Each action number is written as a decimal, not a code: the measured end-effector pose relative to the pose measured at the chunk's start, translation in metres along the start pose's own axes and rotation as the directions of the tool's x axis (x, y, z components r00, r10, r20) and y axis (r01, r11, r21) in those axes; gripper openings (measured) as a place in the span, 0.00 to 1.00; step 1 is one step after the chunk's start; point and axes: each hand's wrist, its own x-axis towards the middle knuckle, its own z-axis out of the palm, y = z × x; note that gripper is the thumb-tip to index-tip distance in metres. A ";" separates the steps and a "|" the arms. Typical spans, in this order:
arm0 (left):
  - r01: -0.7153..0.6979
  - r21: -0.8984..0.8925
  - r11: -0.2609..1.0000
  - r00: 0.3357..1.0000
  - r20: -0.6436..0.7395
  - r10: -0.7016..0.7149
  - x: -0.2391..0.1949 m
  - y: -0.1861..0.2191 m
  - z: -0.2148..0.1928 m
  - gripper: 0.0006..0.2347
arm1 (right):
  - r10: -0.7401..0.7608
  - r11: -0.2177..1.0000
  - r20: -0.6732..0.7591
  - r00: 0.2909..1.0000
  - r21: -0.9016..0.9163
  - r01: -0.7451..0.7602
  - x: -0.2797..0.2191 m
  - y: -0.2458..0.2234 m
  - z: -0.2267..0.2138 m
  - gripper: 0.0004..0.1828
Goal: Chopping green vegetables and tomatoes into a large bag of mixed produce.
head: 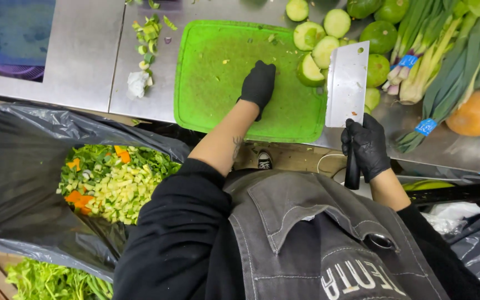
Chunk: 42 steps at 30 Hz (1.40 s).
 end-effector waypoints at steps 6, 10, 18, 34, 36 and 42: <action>0.108 0.099 0.989 0.991 0.069 -0.115 -0.008 -0.060 0.034 0.05 | -0.025 1.000 -0.005 1.000 0.018 0.025 0.000 -0.004 -0.007 0.05; 0.155 -0.289 0.945 0.970 -0.138 -0.201 -0.065 -0.089 -0.078 0.05 | -0.009 1.000 -0.044 0.999 0.016 0.009 0.002 -0.012 -0.012 0.05; 0.595 0.052 0.802 0.793 -0.199 -0.576 -0.274 -0.182 -0.320 0.10 | -0.041 0.999 -0.075 0.996 -0.007 0.041 0.013 -0.021 -0.016 0.05; -0.298 -0.231 0.926 0.949 0.037 0.314 -0.037 0.045 -0.177 0.18 | -0.073 0.997 -0.120 0.990 -0.039 0.069 -0.002 -0.017 -0.027 0.03; -0.370 -0.252 0.894 0.916 0.063 0.397 -0.005 0.066 -0.128 0.20 | -0.059 0.998 -0.166 0.984 -0.047 0.052 -0.008 -0.008 -0.039 0.03; -0.546 -0.019 0.838 0.830 0.128 0.543 0.051 0.072 -0.019 0.19 | -0.057 0.998 -0.316 0.947 -0.004 0.059 -0.032 0.017 -0.072 0.04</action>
